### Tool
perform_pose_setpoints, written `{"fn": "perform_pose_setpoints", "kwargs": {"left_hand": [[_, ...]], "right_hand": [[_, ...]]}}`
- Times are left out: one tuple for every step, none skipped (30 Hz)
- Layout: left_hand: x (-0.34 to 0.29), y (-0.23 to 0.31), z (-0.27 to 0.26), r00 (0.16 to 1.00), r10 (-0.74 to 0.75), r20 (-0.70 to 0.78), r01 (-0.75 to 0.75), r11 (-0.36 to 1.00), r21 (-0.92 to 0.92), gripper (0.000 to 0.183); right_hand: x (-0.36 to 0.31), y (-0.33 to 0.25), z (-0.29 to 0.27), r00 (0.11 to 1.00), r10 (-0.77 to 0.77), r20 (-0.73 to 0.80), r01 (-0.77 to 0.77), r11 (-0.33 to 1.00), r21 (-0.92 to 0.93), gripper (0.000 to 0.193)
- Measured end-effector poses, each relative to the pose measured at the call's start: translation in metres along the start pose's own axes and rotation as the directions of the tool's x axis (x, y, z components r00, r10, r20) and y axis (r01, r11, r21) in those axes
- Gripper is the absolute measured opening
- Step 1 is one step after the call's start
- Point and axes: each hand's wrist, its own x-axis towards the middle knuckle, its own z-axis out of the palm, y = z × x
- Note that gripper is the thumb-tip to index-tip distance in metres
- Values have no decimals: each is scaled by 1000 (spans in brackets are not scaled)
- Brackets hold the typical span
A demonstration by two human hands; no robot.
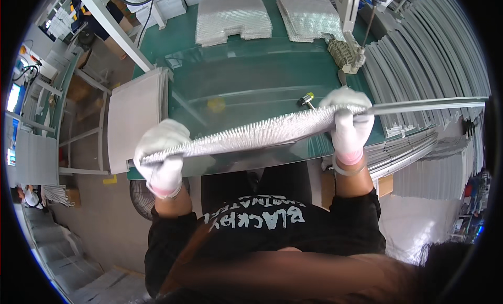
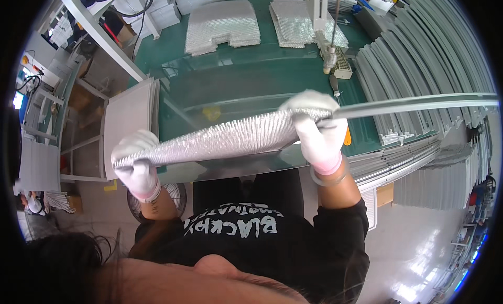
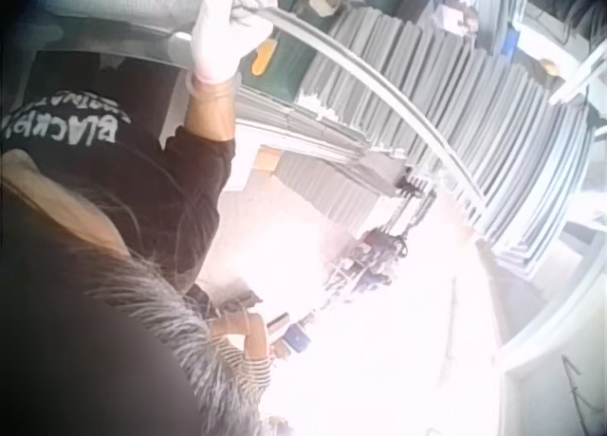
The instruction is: Assemble metal mesh filters by placing mesh in frames and securing them with a drill.
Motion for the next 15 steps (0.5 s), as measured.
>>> {"fn": "perform_pose_setpoints", "kwargs": {"left_hand": [[2,-7,5,990,50,-133,-47,999,26,30],[1,-7,4,989,51,-139,-47,998,28,30],[0,-4,3,995,48,-88,-48,999,5,28],[-2,-3,2,998,47,-37,-48,999,-19,25],[-4,-2,3,998,47,-35,-48,999,-19,25],[-8,0,5,995,104,-12,-104,994,-37,28],[-11,3,6,987,162,10,-161,985,-57,31],[-18,5,-4,980,119,162,-91,981,-173,37],[-18,3,-14,925,199,323,-111,956,-272,33],[-12,-7,-18,856,279,435,-63,892,-447,26],[-8,-17,-22,769,374,518,12,802,-597,22],[-13,-5,-20,770,347,536,11,832,-555,22],[-35,-17,-22,754,145,640,160,906,-393,18],[-57,-28,-25,706,-71,704,301,931,-208,23],[-62,-35,-30,701,-43,712,308,918,-248,23]], "right_hand": [[5,2,5,998,-63,-9,63,998,-7,15],[4,3,0,995,-77,56,78,997,-19,16],[-2,4,-4,989,-89,114,93,995,-30,17],[-8,7,-5,994,-98,47,99,995,-26,22],[-13,9,-9,995,-85,54,83,996,39,27],[-14,5,-4,988,-143,66,145,989,-34,40],[-14,1,1,976,-201,82,209,972,-106,56],[-21,0,2,971,-225,84,233,968,-89,59],[-29,-2,0,963,-258,78,263,963,-60,55],[-33,-7,1,959,-258,114,265,963,-47,53],[-37,-12,1,954,-259,151,267,963,-31,51],[-44,-18,-8,943,-264,201,261,964,45,50],[-55,-14,-16,929,-268,253,262,963,60,49],[-56,-4,-31,808,-360,466,328,932,151,49],[-53,-18,-34,749,-388,537,297,921,252,36]]}}
